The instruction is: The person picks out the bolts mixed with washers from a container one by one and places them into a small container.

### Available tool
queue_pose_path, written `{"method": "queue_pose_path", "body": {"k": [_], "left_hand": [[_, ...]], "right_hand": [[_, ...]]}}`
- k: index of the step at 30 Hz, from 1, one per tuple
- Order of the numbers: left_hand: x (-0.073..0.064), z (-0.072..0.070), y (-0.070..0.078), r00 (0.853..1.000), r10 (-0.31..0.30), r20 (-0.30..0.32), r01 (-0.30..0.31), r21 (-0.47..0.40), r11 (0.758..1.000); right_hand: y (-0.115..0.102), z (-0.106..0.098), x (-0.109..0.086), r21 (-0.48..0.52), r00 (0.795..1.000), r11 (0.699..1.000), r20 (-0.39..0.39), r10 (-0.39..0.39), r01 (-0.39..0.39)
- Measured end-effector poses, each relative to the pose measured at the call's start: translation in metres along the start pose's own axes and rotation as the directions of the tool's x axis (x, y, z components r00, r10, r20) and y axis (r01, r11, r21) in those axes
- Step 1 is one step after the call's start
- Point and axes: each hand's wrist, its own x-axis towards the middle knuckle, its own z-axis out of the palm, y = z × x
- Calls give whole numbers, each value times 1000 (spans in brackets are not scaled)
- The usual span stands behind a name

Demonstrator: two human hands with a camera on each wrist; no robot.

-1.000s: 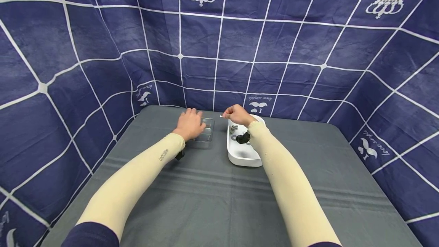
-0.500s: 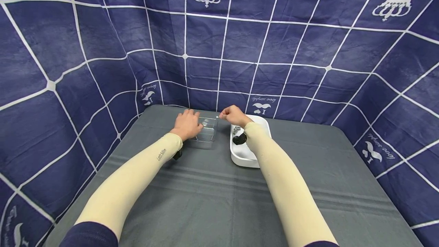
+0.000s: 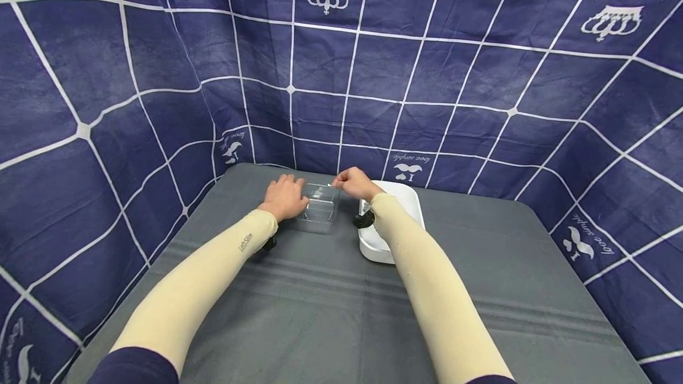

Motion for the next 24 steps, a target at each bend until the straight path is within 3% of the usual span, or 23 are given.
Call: {"method": "queue_pose_path", "body": {"k": [6,13,24], "left_hand": [[-4,6,-6,999,-1,36,1,4,1000],[-4,12,-10,996,13,93,-14,14,1000],[-1,13,-5,994,23,109,-22,-11,1000]], "right_hand": [[-1,11,5,30,1000,1000,18,5,-5],[-3,10,5,43,1000,999,22,22,-22],[-6,12,8,40,999,999,39,25,-26]]}}
